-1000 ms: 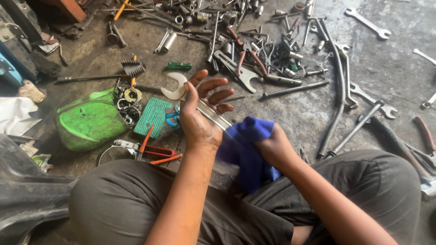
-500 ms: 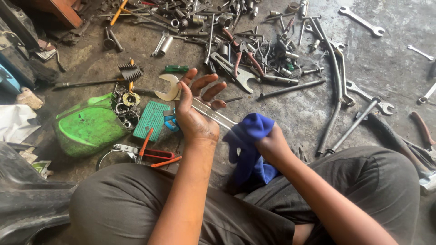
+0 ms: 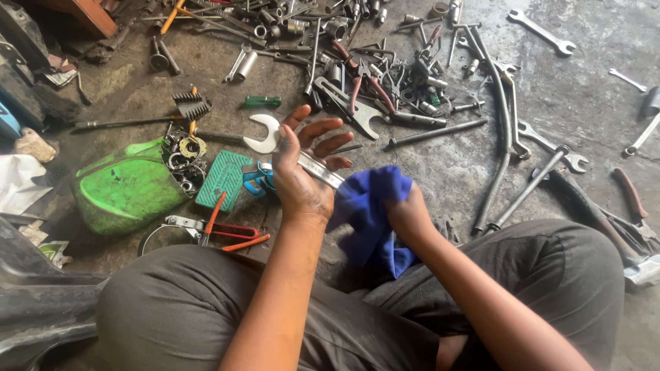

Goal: The person sits on the floor and cleans various metal tools using a blue cloth and a liquid from a blue spray can. They wipe a wrench, a long metal rod, and a large flat wrench, handling each item individually.

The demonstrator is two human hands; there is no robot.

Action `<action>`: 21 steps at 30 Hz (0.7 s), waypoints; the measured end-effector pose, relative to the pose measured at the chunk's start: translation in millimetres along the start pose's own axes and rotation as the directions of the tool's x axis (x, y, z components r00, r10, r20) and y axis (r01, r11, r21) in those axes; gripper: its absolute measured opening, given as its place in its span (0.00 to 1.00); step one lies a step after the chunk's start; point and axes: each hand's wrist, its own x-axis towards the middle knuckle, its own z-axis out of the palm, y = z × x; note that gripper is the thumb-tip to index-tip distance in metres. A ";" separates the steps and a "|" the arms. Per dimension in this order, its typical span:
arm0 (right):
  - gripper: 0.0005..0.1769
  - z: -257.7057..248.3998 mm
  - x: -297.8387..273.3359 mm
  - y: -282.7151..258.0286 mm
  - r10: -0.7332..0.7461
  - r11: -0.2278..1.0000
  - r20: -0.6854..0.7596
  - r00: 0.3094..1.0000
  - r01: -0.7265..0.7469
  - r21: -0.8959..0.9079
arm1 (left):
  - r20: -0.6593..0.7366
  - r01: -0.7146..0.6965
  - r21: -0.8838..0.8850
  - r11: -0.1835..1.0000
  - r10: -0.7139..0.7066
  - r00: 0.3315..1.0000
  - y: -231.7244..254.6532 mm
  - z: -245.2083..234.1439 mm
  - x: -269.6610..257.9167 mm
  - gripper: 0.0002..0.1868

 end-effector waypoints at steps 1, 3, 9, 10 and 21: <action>0.20 -1.9 4.0 -3.1 0.026 0.995 -0.023 0.999 -0.023 0.097 | 0.020 0.008 -0.016 1.000 -0.007 1.000 1.9 2.8 -0.9 0.28; 0.18 -7.0 8.1 -24.8 0.130 0.933 -0.032 0.991 -0.112 0.342 | 0.053 -0.012 -0.009 1.000 0.013 0.999 9.1 8.7 -1.5 0.29; 0.24 -38.7 -7.6 -96.2 0.130 0.691 -0.035 0.991 -0.065 0.720 | 0.140 -0.124 0.016 0.992 0.120 0.983 57.4 19.4 -12.1 0.25; 0.25 -43.5 -8.8 -104.1 0.090 0.676 -0.031 0.995 -0.039 0.735 | 0.193 -0.155 0.006 0.988 0.152 0.969 71.5 21.4 -14.6 0.24; 0.22 -68.7 -6.4 -116.0 0.019 0.666 -0.121 0.993 0.078 0.742 | -0.072 -0.203 0.793 0.574 0.419 0.905 259.2 -40.8 -93.3 0.22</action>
